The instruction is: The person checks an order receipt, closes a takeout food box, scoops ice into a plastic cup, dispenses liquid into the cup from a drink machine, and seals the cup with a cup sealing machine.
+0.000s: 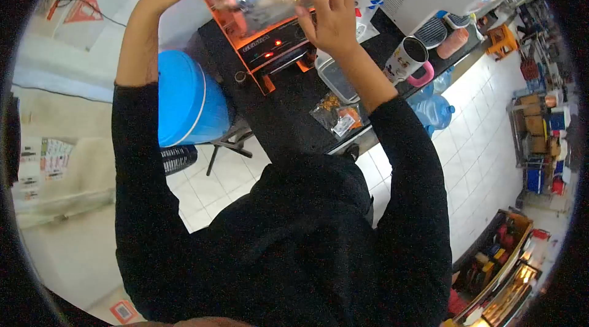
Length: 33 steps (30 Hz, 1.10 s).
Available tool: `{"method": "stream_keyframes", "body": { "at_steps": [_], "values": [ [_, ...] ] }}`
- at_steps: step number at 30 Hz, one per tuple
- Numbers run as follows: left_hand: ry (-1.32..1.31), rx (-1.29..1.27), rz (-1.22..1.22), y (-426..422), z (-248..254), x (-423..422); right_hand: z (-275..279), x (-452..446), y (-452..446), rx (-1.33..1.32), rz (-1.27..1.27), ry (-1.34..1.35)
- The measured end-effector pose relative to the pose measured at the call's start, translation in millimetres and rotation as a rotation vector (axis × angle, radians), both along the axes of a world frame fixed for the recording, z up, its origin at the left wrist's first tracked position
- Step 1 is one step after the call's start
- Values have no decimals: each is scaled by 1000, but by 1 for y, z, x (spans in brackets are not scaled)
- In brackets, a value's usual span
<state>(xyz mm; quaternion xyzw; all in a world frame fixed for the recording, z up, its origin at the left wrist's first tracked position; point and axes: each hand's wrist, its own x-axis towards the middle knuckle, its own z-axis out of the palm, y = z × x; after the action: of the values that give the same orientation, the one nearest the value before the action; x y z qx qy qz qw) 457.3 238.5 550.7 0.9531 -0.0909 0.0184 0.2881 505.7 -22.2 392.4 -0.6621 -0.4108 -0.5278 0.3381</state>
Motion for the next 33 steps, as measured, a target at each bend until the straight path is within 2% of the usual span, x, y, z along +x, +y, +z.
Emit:
{"method": "stream_keyframes", "body": {
  "at_steps": [1, 3, 6, 7, 10, 11, 14, 15, 18, 19, 22, 25, 28, 29, 32, 33],
  "values": [
    [87, 1, -26, -1, 4, 5, -7, -1, -5, -51, -11, 13],
    [223, -159, -156, -6, 9, 12, -14, -7, -13, -146, -46, 42],
    [288, -172, -201, -16, 17, 8, -5, -8, -24, -204, -65, 28],
    [491, -242, -260, -16, 26, 21, 2, -8, -25, -207, -75, 31],
    [630, -519, -231, -2, -10, 67, 41, -20, -33, -258, -49, 59],
    [696, -412, -157, -16, 7, 55, 54, -26, -37, -335, -36, 109],
    [553, -411, -202, -7, -24, 94, 74, -29, -43, -376, 31, 280],
    [469, -319, -178, -8, -24, 95, 81, -31, -41, -411, -38, 348],
    [631, -442, -136, -15, -23, 97, 84, -23, -35, -483, -168, 207],
    [695, -449, -94, -13, -21, 98, 81, -14, -32, -470, -129, 169],
    [515, -338, 2, -36, 3, 73, 83, -6, -26, -511, -138, 66],
    [319, -10, -156, -59, 11, 50, 55, 18, -17, -388, 95, 116],
    [97, 284, -319, -70, 19, 44, 22, 20, -15, -250, 4, -69],
    [66, 528, -351, -59, 20, 62, 12, 23, -11, -239, 1, -38],
    [-85, 436, -299, -70, 13, 47, 10, 19, -11, -193, -19, -68],
    [32, 431, -337, -67, 17, 52, 5, 30, -6, -126, -29, -176]
  ]
}}
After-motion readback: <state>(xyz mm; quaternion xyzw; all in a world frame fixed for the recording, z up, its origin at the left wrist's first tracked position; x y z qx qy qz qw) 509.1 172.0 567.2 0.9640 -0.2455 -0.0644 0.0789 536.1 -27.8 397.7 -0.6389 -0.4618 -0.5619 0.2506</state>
